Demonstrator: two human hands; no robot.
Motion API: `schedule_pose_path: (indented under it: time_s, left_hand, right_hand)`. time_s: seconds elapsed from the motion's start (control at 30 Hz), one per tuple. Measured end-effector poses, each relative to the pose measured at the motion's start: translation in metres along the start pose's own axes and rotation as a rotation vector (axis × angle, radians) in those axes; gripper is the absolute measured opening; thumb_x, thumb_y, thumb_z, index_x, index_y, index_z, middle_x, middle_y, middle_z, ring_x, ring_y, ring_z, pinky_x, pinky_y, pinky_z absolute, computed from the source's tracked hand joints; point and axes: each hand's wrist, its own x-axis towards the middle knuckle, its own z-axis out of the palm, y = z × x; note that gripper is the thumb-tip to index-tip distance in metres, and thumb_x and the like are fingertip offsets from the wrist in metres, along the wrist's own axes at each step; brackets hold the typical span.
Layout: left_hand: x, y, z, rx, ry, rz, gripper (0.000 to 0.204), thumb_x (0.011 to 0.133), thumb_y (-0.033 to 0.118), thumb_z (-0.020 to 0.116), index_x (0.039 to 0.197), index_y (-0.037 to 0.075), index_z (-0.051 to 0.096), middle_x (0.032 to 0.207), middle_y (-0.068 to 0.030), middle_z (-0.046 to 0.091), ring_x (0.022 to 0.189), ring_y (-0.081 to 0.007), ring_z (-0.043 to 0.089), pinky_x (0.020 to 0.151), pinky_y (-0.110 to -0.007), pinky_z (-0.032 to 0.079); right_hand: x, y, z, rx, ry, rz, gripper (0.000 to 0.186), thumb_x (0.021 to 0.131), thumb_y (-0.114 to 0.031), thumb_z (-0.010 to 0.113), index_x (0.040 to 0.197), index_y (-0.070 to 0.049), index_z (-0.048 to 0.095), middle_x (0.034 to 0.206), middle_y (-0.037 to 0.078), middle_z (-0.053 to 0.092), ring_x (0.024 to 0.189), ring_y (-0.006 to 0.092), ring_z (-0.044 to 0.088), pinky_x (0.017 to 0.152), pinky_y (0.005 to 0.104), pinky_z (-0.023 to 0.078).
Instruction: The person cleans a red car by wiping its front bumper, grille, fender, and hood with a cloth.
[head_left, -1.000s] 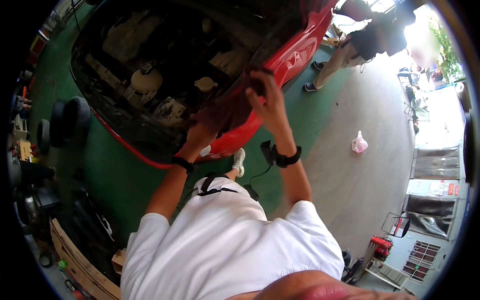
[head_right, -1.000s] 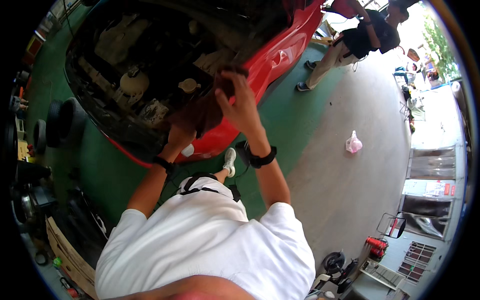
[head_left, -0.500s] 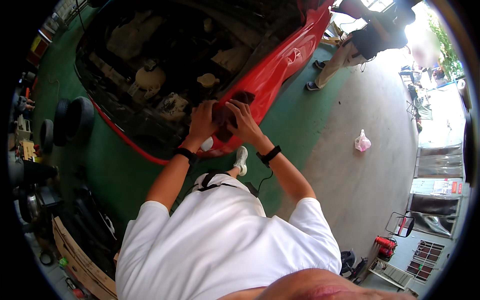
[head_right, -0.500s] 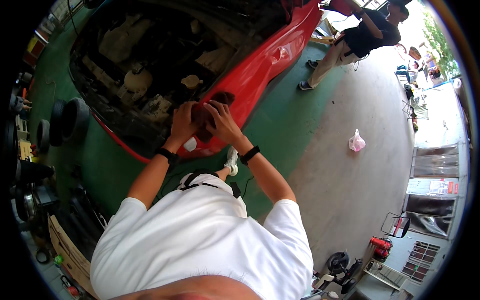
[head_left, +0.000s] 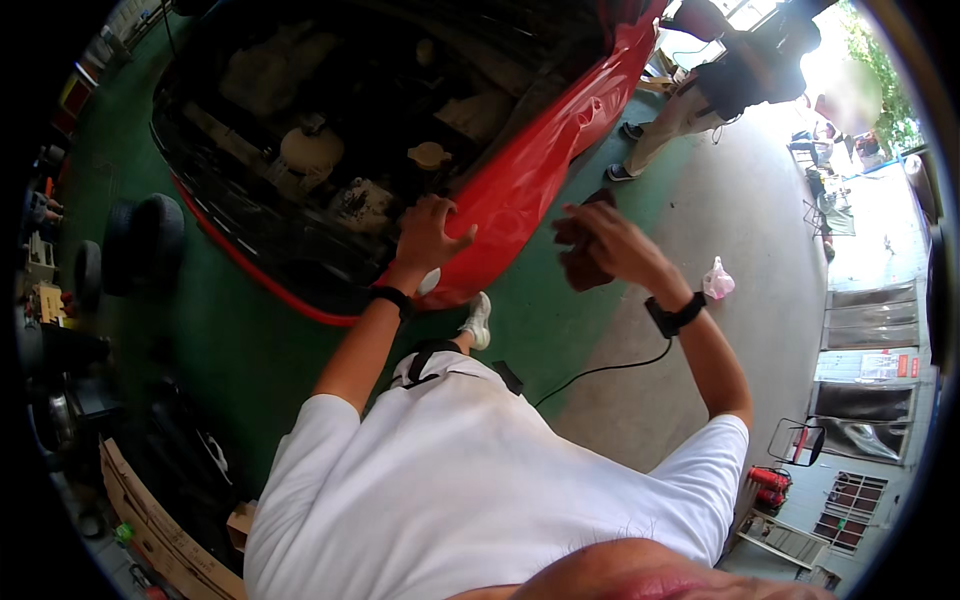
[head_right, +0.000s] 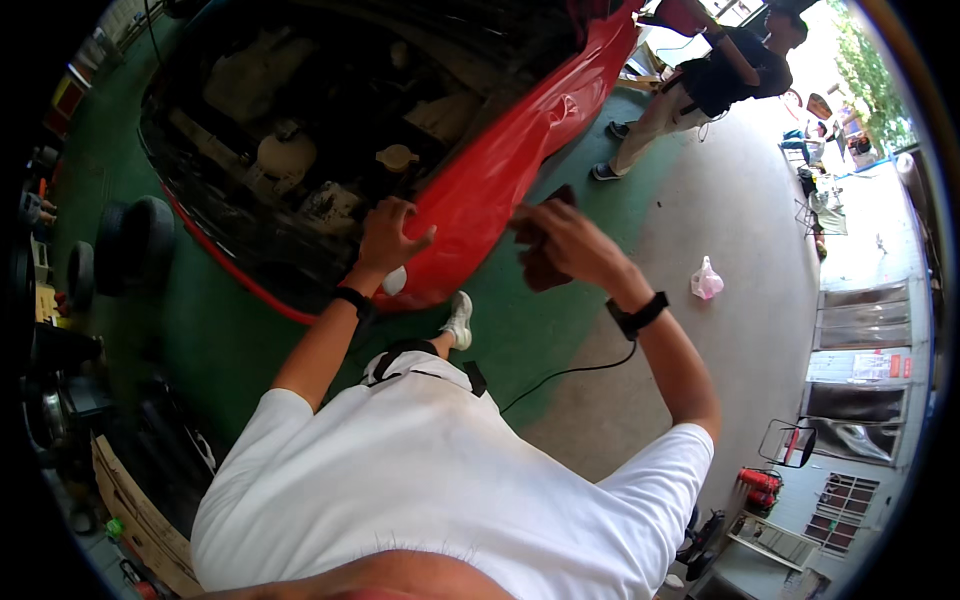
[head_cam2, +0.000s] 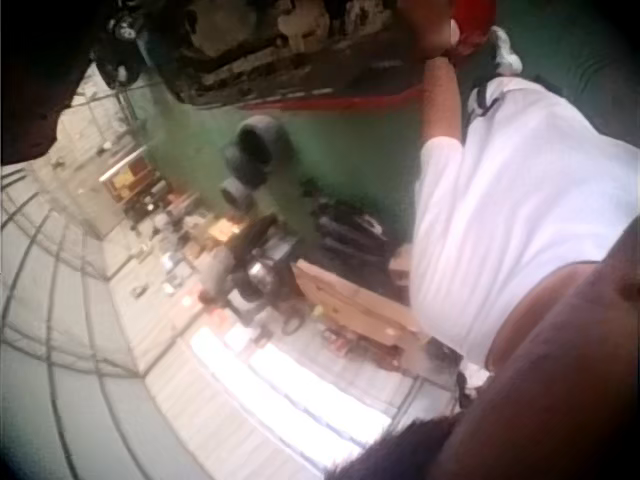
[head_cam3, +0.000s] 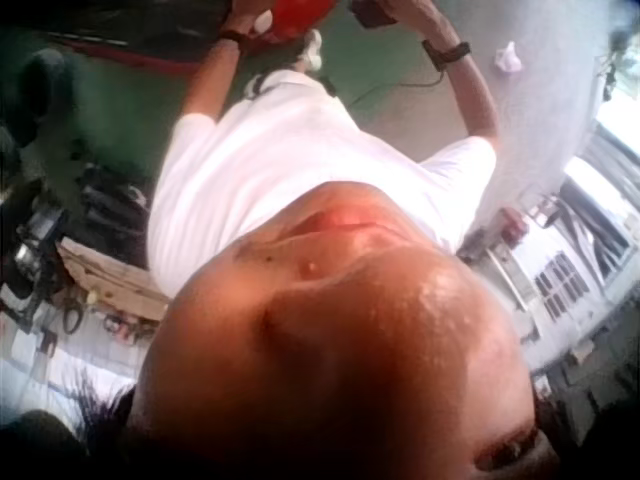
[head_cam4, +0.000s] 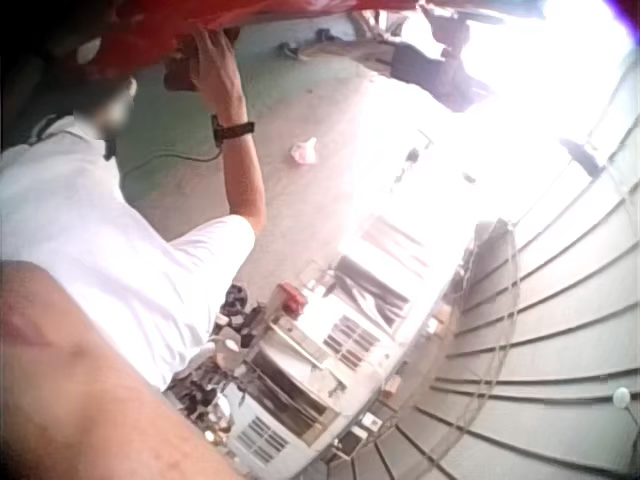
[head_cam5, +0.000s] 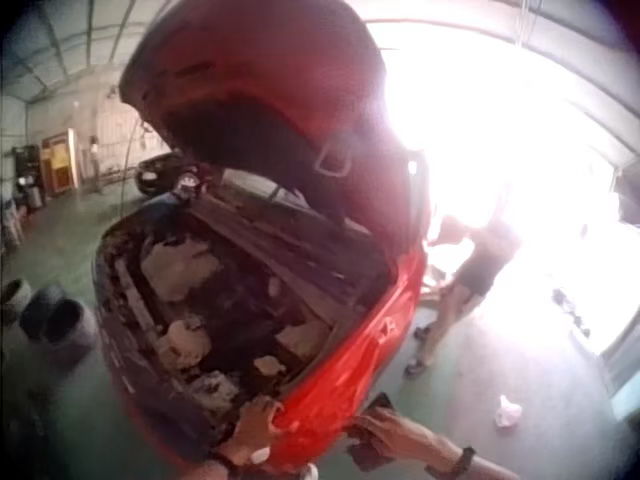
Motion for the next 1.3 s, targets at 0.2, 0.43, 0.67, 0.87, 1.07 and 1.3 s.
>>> schedule_pose_path:
  time_s: [0.2, 0.43, 0.67, 0.87, 1.07, 1.3]
  left_hand:
    - [0.006, 0.003, -0.007, 0.049, -0.005, -0.039, 0.039, 0.087, 0.044, 0.07, 0.098, 0.008, 0.057, 0.095, -0.0094, 0.056, 0.092, -0.0311, 0.058, 0.08, -0.046, 0.047]
    - [0.008, -0.001, -0.001, 0.055, 0.102, -0.089, 0.038, 0.089, 0.033, 0.071, 0.109, 0.004, 0.056, 0.097, -0.014, 0.057, 0.091, -0.0356, 0.056, 0.083, -0.048, 0.045]
    - [0.002, -0.007, 0.011, 0.098, 0.117, -0.228, 0.029, 0.09, 0.023, 0.065, 0.11, 0.004, 0.055, 0.106, -0.0167, 0.057, 0.098, -0.0387, 0.056, 0.083, -0.052, 0.045]
    - [0.007, -0.003, 0.002, 0.152, 0.089, -0.227, 0.019, 0.096, 0.015, 0.062, 0.108, 0.002, 0.054, 0.104, -0.0194, 0.055, 0.098, -0.0369, 0.054, 0.085, -0.051, 0.045]
    - [0.006, -0.002, 0.006, 0.156, 0.157, -0.224, 0.016, 0.092, 0.015, 0.063, 0.102, 0.005, 0.056, 0.103, -0.0153, 0.057, 0.097, -0.0359, 0.056, 0.085, -0.05, 0.045]
    - [0.005, 0.004, 0.006, 0.195, 0.127, -0.245, 0.017, 0.09, 0.014, 0.065, 0.101, 0.005, 0.056, 0.101, -0.0157, 0.058, 0.095, -0.0363, 0.057, 0.085, -0.048, 0.046]
  right_hand:
    - [-0.014, 0.039, -0.052, -0.084, 0.531, 0.141, 0.05, 0.08, 0.006, 0.055, 0.129, -0.003, 0.057, 0.126, 0.021, 0.059, 0.123, 0.0402, 0.056, 0.104, 0.0427, 0.047]
    - [0.093, 0.029, 0.09, 0.048, 0.66, -0.095, 0.047, 0.079, 0.005, 0.057, 0.124, -0.007, 0.061, 0.131, 0.018, 0.055, 0.12, 0.042, 0.054, 0.103, 0.0486, 0.047]
    - [0.152, 0.033, 0.164, -0.129, 0.426, -0.1, 0.042, 0.082, -0.015, 0.068, 0.124, -0.017, 0.066, 0.135, 0.008, 0.057, 0.117, 0.0336, 0.055, 0.095, 0.0463, 0.045]
    - [0.163, 0.094, 0.14, -0.159, 0.351, -0.185, 0.036, 0.081, -0.021, 0.069, 0.116, -0.017, 0.072, 0.129, 0.007, 0.061, 0.113, 0.0311, 0.056, 0.097, 0.0477, 0.045]
    - [0.182, 0.173, 0.104, -0.287, 0.519, 0.021, 0.026, 0.08, -0.02, 0.067, 0.105, -0.014, 0.074, 0.124, 0.007, 0.06, 0.113, 0.0328, 0.054, 0.099, 0.0482, 0.043]
    - [0.192, 0.261, 0.077, -0.292, 0.698, 0.123, 0.024, 0.082, -0.021, 0.063, 0.103, -0.013, 0.072, 0.125, 0.01, 0.058, 0.115, 0.0359, 0.051, 0.1, 0.0521, 0.041]
